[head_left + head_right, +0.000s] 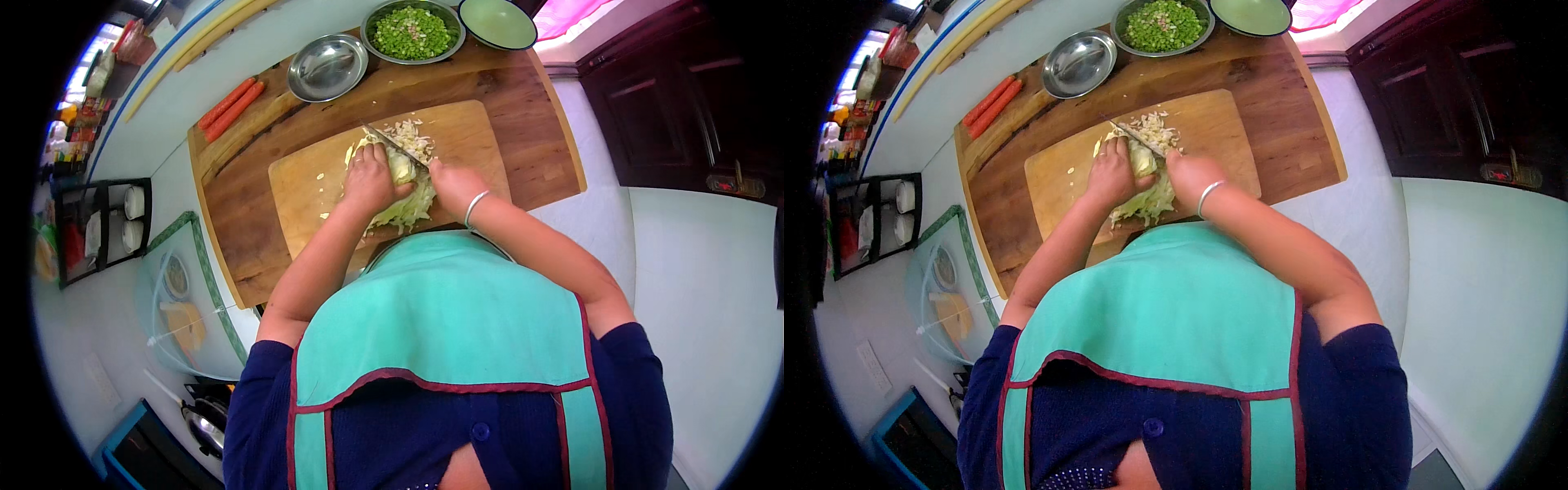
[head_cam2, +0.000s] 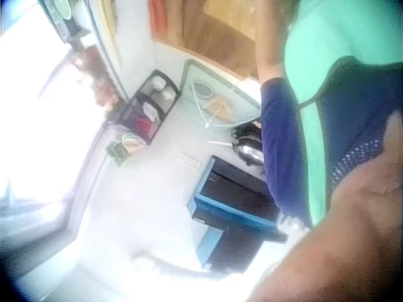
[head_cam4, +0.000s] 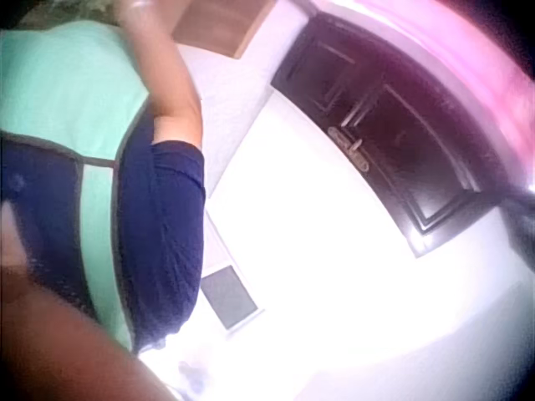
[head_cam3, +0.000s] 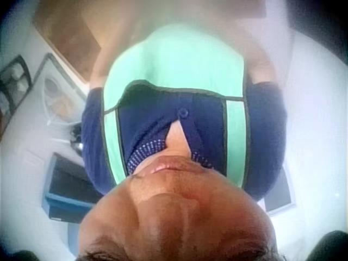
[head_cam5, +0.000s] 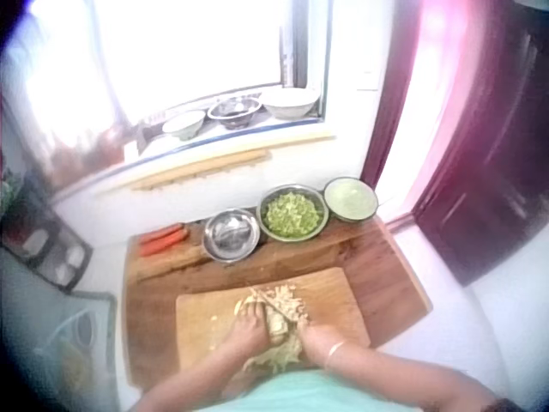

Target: The person chops a head of cabbage into small pieces using a large knife on a wooden cutting board. They then gather the chopped cabbage and transfer it into a bowl.

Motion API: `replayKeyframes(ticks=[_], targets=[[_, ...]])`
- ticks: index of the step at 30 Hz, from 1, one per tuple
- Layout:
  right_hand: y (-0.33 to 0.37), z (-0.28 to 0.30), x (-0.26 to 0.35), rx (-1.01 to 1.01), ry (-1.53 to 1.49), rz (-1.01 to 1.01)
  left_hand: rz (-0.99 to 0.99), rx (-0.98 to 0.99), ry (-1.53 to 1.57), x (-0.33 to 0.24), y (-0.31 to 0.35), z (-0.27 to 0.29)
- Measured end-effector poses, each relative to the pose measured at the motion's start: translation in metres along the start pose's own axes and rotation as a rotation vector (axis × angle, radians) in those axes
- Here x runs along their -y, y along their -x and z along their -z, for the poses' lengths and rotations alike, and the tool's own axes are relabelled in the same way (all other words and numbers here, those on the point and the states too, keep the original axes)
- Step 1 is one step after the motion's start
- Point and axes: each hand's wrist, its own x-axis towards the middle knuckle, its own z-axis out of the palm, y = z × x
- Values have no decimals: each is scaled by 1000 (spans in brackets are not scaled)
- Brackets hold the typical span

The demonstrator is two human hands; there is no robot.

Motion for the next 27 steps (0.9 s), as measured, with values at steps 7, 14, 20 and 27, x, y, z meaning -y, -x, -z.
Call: replayKeyframes(ticks=[7,14,20,27], targets=[[13,14,-3,-134,-16,34,12,-21,51,4,3,-3],[40,41,16,-23,40,27,34,-65,97,3,3,-5],[32,33,17,21,30,8,5,-126,76,6,3,-14],[0,-19,-6,-39,-1,22,-24,-114,35,6,1,-14]])
